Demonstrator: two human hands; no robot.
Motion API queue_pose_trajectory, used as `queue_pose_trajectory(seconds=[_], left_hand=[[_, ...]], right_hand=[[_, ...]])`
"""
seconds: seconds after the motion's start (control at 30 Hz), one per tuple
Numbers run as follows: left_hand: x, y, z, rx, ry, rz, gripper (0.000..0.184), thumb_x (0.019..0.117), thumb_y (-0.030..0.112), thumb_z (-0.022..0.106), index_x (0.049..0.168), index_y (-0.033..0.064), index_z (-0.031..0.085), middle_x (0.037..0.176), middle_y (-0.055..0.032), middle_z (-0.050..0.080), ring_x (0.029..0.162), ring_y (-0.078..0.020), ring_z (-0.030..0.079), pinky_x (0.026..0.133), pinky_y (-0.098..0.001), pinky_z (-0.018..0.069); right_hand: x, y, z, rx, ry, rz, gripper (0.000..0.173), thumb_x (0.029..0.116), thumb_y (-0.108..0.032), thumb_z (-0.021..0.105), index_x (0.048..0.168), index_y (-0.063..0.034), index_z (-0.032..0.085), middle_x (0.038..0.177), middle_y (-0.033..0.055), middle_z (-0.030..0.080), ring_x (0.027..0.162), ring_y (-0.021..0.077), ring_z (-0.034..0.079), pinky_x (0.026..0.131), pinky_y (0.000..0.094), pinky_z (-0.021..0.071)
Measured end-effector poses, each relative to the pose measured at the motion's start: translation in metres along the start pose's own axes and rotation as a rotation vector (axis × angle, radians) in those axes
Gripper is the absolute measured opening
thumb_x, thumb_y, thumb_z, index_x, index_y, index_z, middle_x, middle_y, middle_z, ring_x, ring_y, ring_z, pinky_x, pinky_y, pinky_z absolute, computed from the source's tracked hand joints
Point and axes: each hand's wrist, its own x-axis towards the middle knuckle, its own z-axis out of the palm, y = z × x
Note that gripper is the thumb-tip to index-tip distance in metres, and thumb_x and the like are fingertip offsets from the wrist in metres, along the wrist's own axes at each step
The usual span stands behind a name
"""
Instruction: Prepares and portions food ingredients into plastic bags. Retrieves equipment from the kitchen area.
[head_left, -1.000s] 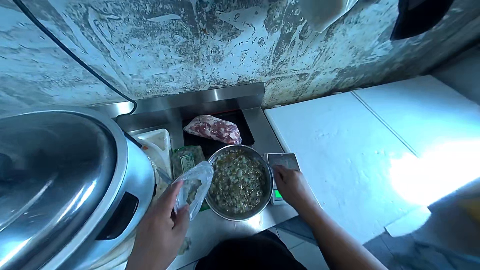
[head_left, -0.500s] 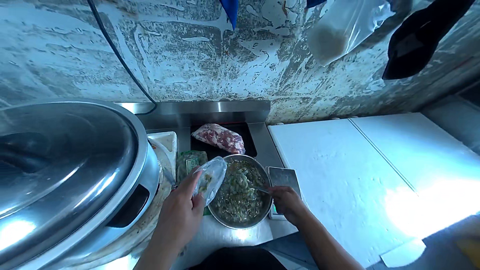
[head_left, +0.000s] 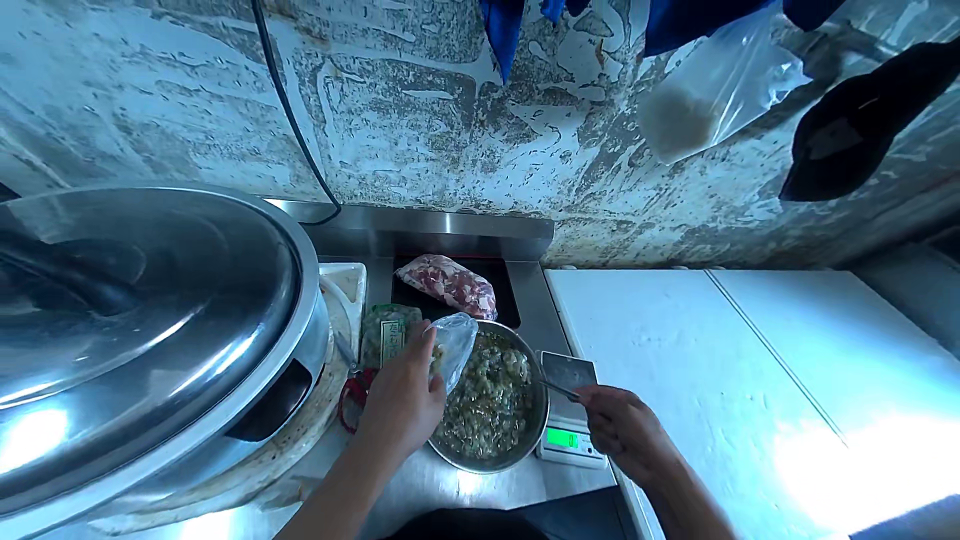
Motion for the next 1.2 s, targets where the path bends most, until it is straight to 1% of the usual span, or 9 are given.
queue_pose_trajectory(seconds=[0.13,0.47,0.57,0.67,0.77,0.9,1.0,1.07,1.2], left_hand=[[0.01,0.013,0.002,0.008,-0.092,0.008,0.073,0.0955,0.031,0.066,0.159,0.0098,0.037,0.164,-0.0064,0.036,0.136,-0.0257,0.054,0.112,-0.0441,0.0454],[0.019,0.046,0.008,-0.085,-0.249,0.074,0.079,0.0898,0.033,0.07,0.158,0.011,0.039,0.16,-0.0052,0.042,0.143,-0.0245,0.046,0.118,-0.0463,0.0376],[0.019,0.048,0.0,-0.169,-0.263,0.062,0.076,0.0883,0.029,0.071,0.156,0.0089,0.041,0.154,-0.0107,0.049,0.14,-0.0275,0.049,0.117,-0.0487,0.0393],[0.022,0.051,-0.003,-0.168,-0.253,0.061,0.071,0.0862,0.02,0.069,0.152,0.0084,0.046,0.145,-0.0126,0.057,0.134,-0.028,0.055,0.112,-0.0491,0.044],[0.024,0.059,-0.001,-0.108,-0.276,0.108,0.065,0.0866,0.013,0.066,0.15,0.0102,0.05,0.139,-0.0128,0.061,0.129,-0.028,0.059,0.109,-0.0494,0.0475],[0.031,0.078,0.0,-0.054,-0.389,0.142,0.067,0.0873,0.012,0.065,0.152,0.0127,0.049,0.137,-0.0139,0.062,0.126,-0.0293,0.06,0.106,-0.0507,0.0488],[0.039,0.094,0.005,-0.105,-0.458,0.148,0.07,0.0869,0.013,0.066,0.154,0.0172,0.047,0.132,-0.0108,0.064,0.108,-0.0245,0.066,0.093,-0.047,0.0551],[0.043,0.109,0.009,-0.133,-0.502,0.149,0.071,0.0864,0.015,0.066,0.154,0.0207,0.047,0.109,-0.011,0.067,0.082,-0.022,0.066,0.077,-0.0447,0.0573],[0.048,0.147,0.024,-0.197,-0.569,0.181,0.067,0.0879,0.015,0.066,0.153,0.0253,0.05,0.081,-0.0058,0.065,0.06,-0.0151,0.06,0.061,-0.0361,0.0556]], right_hand=[[-0.029,-0.037,0.002,-0.007,-0.028,-0.07,0.02,0.0961,-0.01,0.053,0.101,-0.0048,0.072,0.053,-0.0069,0.042,0.04,0.0012,0.035,0.037,0.0186,0.0329],[-0.059,-0.083,0.043,0.0,-0.056,-0.173,0.019,0.0952,-0.012,0.057,0.1,-0.0041,0.073,0.053,-0.0069,0.042,0.04,0.001,0.036,0.037,0.0182,0.0333],[-0.051,-0.073,0.053,-0.348,0.014,-0.307,0.02,0.096,-0.011,0.057,0.102,-0.0054,0.075,0.059,-0.0051,0.051,0.044,0.0023,0.04,0.041,0.0198,0.0335],[-0.046,-0.066,0.063,-0.914,0.051,-0.48,0.025,0.0994,-0.019,0.055,0.11,-0.0126,0.077,0.08,-0.0044,0.07,0.063,0.004,0.06,0.059,0.024,0.0516],[-0.042,-0.06,0.075,-1.344,0.034,-0.679,0.03,0.0985,-0.019,0.051,0.113,-0.0127,0.076,0.092,0.0044,0.075,0.082,0.0193,0.072,0.075,0.0443,0.0595],[-0.037,-0.066,0.068,-1.603,-0.003,-0.883,0.024,0.0955,-0.014,0.054,0.103,-0.0124,0.076,0.086,0.0074,0.071,0.078,0.0257,0.072,0.064,0.0467,0.0589],[-0.044,-0.076,0.045,-1.644,0.083,-0.976,0.022,0.0944,-0.015,0.055,0.095,-0.0151,0.077,0.076,0.0032,0.066,0.068,0.0207,0.068,0.057,0.0406,0.0568],[-0.055,-0.085,0.024,-1.619,0.18,-1.0,0.024,0.096,-0.016,0.054,0.095,-0.0174,0.077,0.073,-0.0002,0.064,0.065,0.0177,0.066,0.055,0.0381,0.0553],[-0.077,-0.092,-0.019,-1.573,0.332,-1.016,0.023,0.0911,-0.017,0.055,0.096,-0.0191,0.078,0.069,-0.0052,0.06,0.059,0.0115,0.06,0.05,0.0318,0.0505]])
